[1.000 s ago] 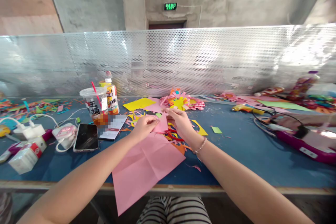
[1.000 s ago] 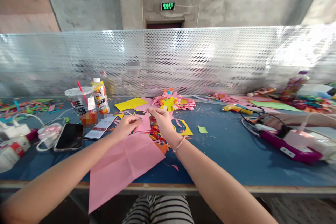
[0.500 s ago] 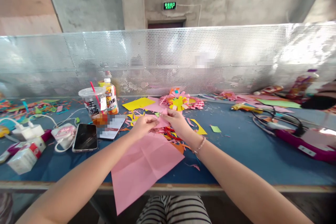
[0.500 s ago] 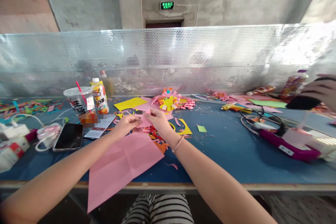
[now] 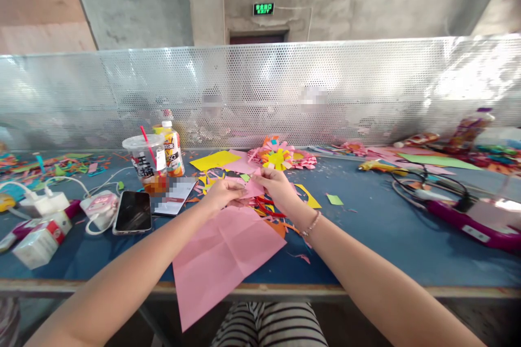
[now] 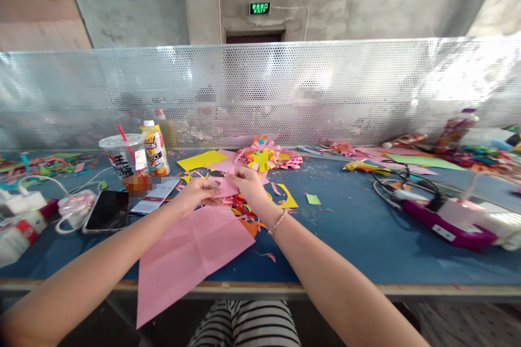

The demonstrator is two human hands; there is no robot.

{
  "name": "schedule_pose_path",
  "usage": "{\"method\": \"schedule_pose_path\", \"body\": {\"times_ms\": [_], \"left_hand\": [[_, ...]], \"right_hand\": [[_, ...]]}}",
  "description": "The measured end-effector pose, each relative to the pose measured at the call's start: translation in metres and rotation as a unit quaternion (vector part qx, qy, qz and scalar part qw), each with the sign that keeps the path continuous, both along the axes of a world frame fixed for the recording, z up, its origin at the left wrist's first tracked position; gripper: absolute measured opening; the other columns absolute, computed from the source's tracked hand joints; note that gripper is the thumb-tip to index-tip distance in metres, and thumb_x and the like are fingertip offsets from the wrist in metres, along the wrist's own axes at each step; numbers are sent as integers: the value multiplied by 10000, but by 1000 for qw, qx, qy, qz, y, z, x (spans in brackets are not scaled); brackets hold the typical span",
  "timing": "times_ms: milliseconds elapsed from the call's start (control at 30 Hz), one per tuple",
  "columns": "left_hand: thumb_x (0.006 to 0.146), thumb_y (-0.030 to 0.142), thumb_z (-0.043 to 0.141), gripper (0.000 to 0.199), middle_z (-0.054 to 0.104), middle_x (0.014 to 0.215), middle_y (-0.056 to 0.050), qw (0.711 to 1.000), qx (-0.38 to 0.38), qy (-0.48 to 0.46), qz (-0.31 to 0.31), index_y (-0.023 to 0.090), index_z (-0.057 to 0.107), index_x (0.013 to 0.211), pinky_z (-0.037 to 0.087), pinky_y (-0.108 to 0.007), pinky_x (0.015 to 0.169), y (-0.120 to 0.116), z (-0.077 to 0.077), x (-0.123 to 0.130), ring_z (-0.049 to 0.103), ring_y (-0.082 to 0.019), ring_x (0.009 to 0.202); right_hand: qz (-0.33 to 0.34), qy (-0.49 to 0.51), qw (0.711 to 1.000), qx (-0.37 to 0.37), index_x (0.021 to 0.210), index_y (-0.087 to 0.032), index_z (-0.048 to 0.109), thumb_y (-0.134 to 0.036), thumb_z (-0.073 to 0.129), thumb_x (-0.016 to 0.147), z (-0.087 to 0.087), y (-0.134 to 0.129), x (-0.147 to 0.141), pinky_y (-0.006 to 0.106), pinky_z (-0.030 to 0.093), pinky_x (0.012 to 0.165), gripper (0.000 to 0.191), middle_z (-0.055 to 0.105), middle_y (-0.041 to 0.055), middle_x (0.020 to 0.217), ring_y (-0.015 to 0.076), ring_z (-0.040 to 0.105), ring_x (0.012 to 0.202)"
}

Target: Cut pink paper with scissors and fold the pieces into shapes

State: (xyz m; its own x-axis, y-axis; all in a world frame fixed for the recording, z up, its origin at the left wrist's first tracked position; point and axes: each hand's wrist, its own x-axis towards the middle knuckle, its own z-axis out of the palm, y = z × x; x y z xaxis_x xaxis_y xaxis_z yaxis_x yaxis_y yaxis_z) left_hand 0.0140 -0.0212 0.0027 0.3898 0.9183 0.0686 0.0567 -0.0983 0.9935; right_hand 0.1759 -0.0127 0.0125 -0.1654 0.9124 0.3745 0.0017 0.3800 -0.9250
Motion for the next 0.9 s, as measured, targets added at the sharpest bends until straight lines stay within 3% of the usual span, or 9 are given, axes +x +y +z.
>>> {"method": "schedule_pose_path", "body": {"times_ms": [233,600,900], "left_hand": [[634,337,659,274,670,698,-90,1000,-18,21,3,100,651,771,491,-252,582,1,0,-1,615,-127,586],[668,300,602,224,670,677,-91,1000,-15,-11,-5,95,647,744,487,-280,603,-1,0,-1,619,-143,584],[706,381,540,316,658,636,-94,999,32,1,9,79,632,705,489,-282,583,-1,-2,0,614,-148,566]], "right_hand": [[-24,49,999,0,559,-166,463,-349,632,595,5,5,7,224,198,436,252,374,-56,493,57,302,450],[-42,29,999,14,534,-167,442,-356,602,621,7,8,11,232,141,421,262,317,-65,470,46,238,422],[-48,33,998,13,515,-188,360,-379,628,590,3,12,9,225,176,420,338,318,-67,459,51,259,425]]}}
